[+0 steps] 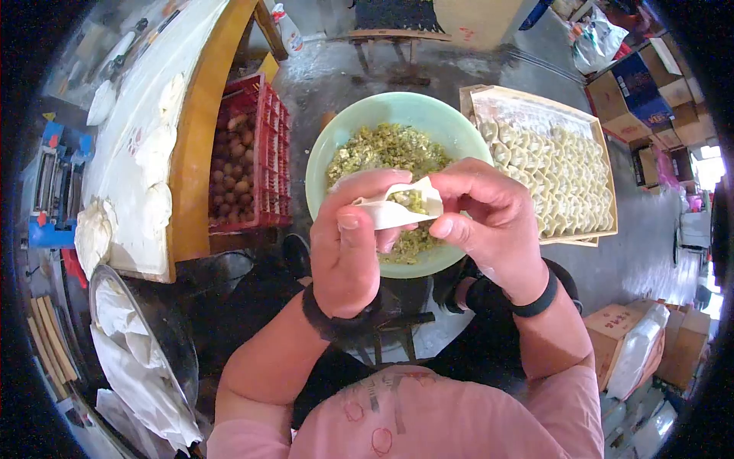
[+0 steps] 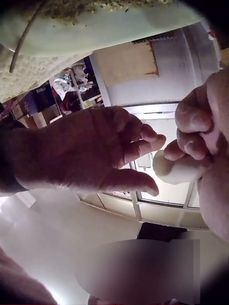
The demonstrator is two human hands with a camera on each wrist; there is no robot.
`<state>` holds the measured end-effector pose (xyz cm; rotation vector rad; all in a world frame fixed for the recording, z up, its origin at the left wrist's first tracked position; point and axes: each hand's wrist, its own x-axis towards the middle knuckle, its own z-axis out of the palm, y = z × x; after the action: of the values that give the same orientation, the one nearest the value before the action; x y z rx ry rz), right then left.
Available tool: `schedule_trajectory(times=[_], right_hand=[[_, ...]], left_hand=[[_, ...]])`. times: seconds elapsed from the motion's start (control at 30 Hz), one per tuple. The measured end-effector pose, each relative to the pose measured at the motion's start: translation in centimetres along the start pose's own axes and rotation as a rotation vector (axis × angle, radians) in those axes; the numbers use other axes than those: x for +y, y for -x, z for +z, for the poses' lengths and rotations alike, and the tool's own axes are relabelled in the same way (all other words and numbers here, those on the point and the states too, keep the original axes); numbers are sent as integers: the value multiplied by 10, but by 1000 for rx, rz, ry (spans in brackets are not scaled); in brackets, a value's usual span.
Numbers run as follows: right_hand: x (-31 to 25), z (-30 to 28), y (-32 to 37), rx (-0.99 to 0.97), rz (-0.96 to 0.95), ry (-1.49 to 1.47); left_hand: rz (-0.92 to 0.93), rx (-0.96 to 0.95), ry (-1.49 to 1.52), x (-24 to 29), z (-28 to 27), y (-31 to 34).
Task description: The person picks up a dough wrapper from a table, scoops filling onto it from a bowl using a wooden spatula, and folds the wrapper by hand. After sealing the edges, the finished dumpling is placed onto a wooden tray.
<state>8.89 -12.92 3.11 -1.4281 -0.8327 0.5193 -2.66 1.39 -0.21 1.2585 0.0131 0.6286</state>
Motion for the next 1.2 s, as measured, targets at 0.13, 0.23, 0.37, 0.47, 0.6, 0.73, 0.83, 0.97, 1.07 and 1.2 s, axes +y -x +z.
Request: schedule_trajectory(times=[0.13, 0.23, 0.37, 0.47, 0.6, 0.73, 0.83, 0.97, 1.07, 1.2], right_hand=[[-1, 4, 0, 47, 0, -9], [3, 5, 0, 40, -60, 82], [0, 3, -2, 31, -155, 275], [1, 0, -3, 11, -158, 254], [-5, 1, -3, 48, -109, 185], [3, 1, -4, 49, -201, 220], [2, 1, -4, 45, -182, 203], [-6, 1, -3, 31, -112, 165], [-1, 6, -1, 53, -111, 116], [-1, 5, -2, 56, -86, 99]], left_hand=[[-7, 17, -8, 1, 4, 1], [-5, 13, 2, -2, 4, 1], [-83, -5, -79, 1, 4, 1], [-61, -5, -1, 1, 6, 3], [-47, -22, 8, 3, 7, 1], [-94, -62, 0, 3, 8, 2], [-115, -84, -1, 3, 7, 2], [-132, -95, -30, 4, 5, 2], [-174, -116, -51, 6, 8, 3], [-202, -136, -52, 6, 7, 3]])
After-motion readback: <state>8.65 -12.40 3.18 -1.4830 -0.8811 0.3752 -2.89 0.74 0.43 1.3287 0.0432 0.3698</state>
